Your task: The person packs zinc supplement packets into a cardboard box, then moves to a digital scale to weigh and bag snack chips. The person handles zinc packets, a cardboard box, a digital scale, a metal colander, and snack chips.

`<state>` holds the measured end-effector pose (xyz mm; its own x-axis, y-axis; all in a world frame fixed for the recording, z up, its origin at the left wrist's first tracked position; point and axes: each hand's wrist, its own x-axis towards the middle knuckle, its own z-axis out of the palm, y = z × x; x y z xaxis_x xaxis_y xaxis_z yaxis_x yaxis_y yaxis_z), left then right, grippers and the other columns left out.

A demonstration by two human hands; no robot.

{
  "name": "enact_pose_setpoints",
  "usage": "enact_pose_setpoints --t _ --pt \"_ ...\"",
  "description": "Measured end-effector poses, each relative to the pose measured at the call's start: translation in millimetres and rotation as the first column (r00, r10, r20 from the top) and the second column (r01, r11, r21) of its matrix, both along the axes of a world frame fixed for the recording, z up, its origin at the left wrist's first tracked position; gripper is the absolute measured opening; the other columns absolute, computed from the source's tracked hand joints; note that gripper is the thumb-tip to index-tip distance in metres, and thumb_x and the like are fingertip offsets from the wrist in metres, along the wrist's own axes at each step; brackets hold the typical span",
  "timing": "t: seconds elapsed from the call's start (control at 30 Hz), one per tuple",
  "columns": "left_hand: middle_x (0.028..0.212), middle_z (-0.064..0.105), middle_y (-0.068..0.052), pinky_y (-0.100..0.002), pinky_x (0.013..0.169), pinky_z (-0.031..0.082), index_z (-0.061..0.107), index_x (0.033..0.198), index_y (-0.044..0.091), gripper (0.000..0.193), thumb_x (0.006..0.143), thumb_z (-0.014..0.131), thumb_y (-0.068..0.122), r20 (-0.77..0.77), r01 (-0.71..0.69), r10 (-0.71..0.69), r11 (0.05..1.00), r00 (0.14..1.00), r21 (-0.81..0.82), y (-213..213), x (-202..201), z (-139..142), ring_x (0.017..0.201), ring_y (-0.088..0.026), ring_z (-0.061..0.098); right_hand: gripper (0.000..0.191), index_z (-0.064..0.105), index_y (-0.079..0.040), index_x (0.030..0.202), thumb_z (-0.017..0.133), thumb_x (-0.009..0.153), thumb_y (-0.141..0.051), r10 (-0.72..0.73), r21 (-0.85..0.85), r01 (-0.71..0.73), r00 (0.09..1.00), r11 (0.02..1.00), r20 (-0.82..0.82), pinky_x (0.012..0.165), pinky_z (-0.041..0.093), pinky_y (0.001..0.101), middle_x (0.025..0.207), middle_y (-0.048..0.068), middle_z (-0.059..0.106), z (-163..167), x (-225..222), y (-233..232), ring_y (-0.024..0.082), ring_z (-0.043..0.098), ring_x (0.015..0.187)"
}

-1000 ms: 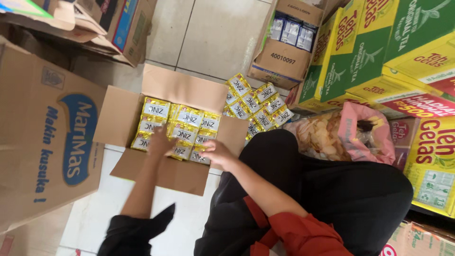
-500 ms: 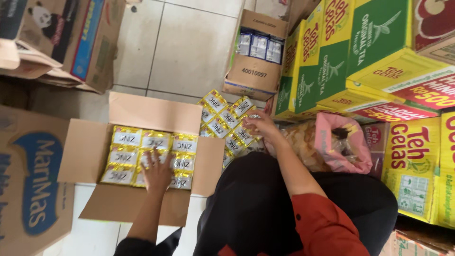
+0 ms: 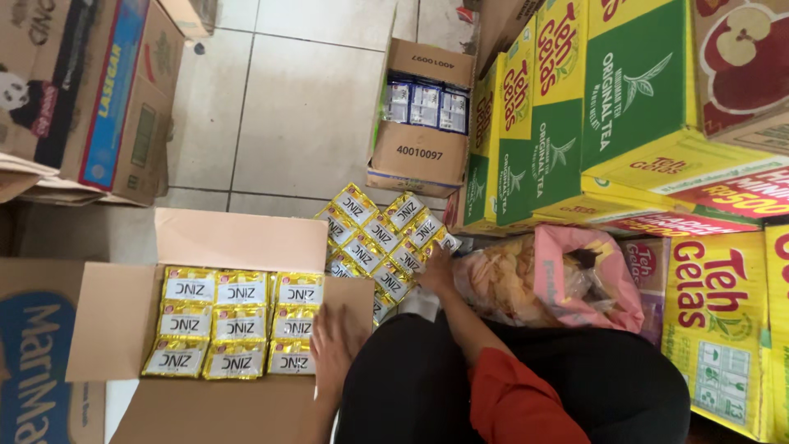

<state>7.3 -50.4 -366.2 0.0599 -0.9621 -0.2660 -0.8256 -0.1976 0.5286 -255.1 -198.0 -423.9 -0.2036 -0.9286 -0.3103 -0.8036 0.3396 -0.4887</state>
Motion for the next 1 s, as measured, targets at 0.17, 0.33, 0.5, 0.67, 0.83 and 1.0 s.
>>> enact_pose_setpoints --t 0.17,0.33,0.5,0.67,0.83,1.0 --pt "0.167 0.020 -0.020 -0.065 0.102 0.040 0.027 0.160 0.035 0.075 0.092 0.054 0.046 0.435 0.205 -0.237 0.971 0.869 0.118 8.3 2.3 -15.8 0.148 -0.045 0.032 0.142 0.009 0.007 0.155 0.099 0.054 -0.037 -0.468 -0.103 0.473 0.881 0.875 0.070 0.127 0.015 0.0526 0.157 0.031 0.026 -15.0 20.1 -18.8 0.044 0.019 0.149" --pt "0.162 0.035 -0.023 -0.042 0.092 0.058 0.034 0.159 0.035 0.065 0.099 0.050 0.015 0.752 0.386 -0.065 0.885 0.656 -0.260 21.8 8.4 -55.9 0.126 -0.035 0.059 0.150 0.003 0.007 0.157 0.101 0.053 -0.038 -0.823 0.238 0.788 0.551 0.568 0.138 0.126 0.017 0.0468 0.162 0.035 0.010 -20.9 18.5 -48.4 0.042 0.009 0.153" --pt "0.158 0.041 -0.024 -0.034 0.076 0.057 0.037 0.157 0.035 0.060 0.100 0.050 0.019 0.785 0.438 -0.007 0.833 0.620 -0.338 21.1 12.6 -68.7 0.113 -0.031 0.065 0.115 0.035 0.010 0.142 0.102 0.058 -0.032 -0.868 0.262 0.832 0.494 0.490 0.055 0.118 0.032 0.0448 0.144 0.029 0.046 -13.8 9.5 -55.3 0.038 0.039 0.138" --pt "0.157 0.042 -0.021 -0.034 0.074 0.056 0.039 0.154 0.036 0.060 0.098 0.050 0.019 0.769 0.425 0.037 0.817 0.638 -0.391 17.8 12.4 -63.3 0.111 -0.030 0.066 0.047 0.071 0.006 0.111 0.085 0.068 -0.007 -0.754 0.401 0.733 0.228 0.550 0.617 0.076 0.058 0.0443 0.104 0.016 0.076 -13.2 6.3 -58.1 0.030 0.072 0.089" --pt "0.159 0.041 -0.022 -0.034 0.075 0.056 0.039 0.155 0.038 0.063 0.098 0.049 0.013 0.771 0.431 0.002 0.829 0.637 -0.358 12.3 12.6 -61.0 0.115 -0.031 0.064 0.043 0.069 0.000 0.113 0.085 0.074 -0.005 -0.809 0.297 0.837 0.256 0.459 0.529 0.073 0.059 0.0383 0.106 0.011 0.074 -20.8 -3.9 -57.6 0.022 0.071 0.088" --pt "0.164 0.026 -0.021 -0.039 0.085 0.056 0.036 0.154 0.043 0.068 0.095 0.048 0.012 0.658 0.328 -0.119 0.923 0.743 -0.203 14.5 5.1 -48.4 0.127 -0.034 0.055 0.035 0.071 0.000 0.113 0.075 0.078 0.003 -0.625 0.504 0.625 -0.032 0.597 0.780 0.074 0.061 0.0416 0.103 0.013 0.075 -8.5 -16.2 -54.1 0.028 0.073 0.088"
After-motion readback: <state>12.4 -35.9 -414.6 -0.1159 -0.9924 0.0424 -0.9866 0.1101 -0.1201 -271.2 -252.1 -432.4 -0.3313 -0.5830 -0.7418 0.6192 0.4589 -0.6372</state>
